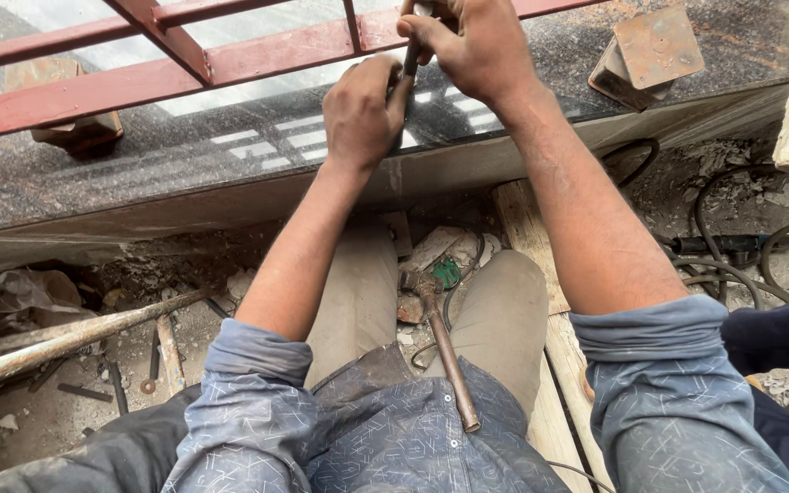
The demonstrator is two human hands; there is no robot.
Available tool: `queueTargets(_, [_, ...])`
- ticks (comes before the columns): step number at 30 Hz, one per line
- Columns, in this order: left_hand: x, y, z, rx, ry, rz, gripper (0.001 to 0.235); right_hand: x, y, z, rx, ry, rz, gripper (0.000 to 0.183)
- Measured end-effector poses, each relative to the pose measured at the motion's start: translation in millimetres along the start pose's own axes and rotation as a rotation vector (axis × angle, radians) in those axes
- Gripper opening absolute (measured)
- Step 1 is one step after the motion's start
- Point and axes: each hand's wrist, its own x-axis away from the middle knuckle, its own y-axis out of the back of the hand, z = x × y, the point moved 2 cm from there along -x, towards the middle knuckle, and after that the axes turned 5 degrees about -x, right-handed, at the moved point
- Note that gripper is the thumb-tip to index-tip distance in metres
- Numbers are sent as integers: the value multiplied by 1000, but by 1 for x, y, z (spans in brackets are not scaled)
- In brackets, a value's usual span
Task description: The person uses a power grinder to cut a metal rod, then uses a hammer to drive a metal piece into a frame, and finally measures a metal block with a measuring tape.
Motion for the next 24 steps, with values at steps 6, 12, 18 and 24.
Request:
queueTargets(6, [1, 12, 0, -18, 20, -13, 12, -12, 3, 19, 229, 136, -70, 21])
queueTargets(12, [0, 11, 3, 175, 119, 101, 6, -8, 13, 20, 89, 110, -70, 21])
queueTargets(18, [8, 7, -1, 39, -19, 7, 5, -1, 16, 13, 113, 195, -88, 18])
queueTargets(24, [9, 1, -4, -151, -103, 106, 18, 0, 8, 7, 130, 166, -113, 18])
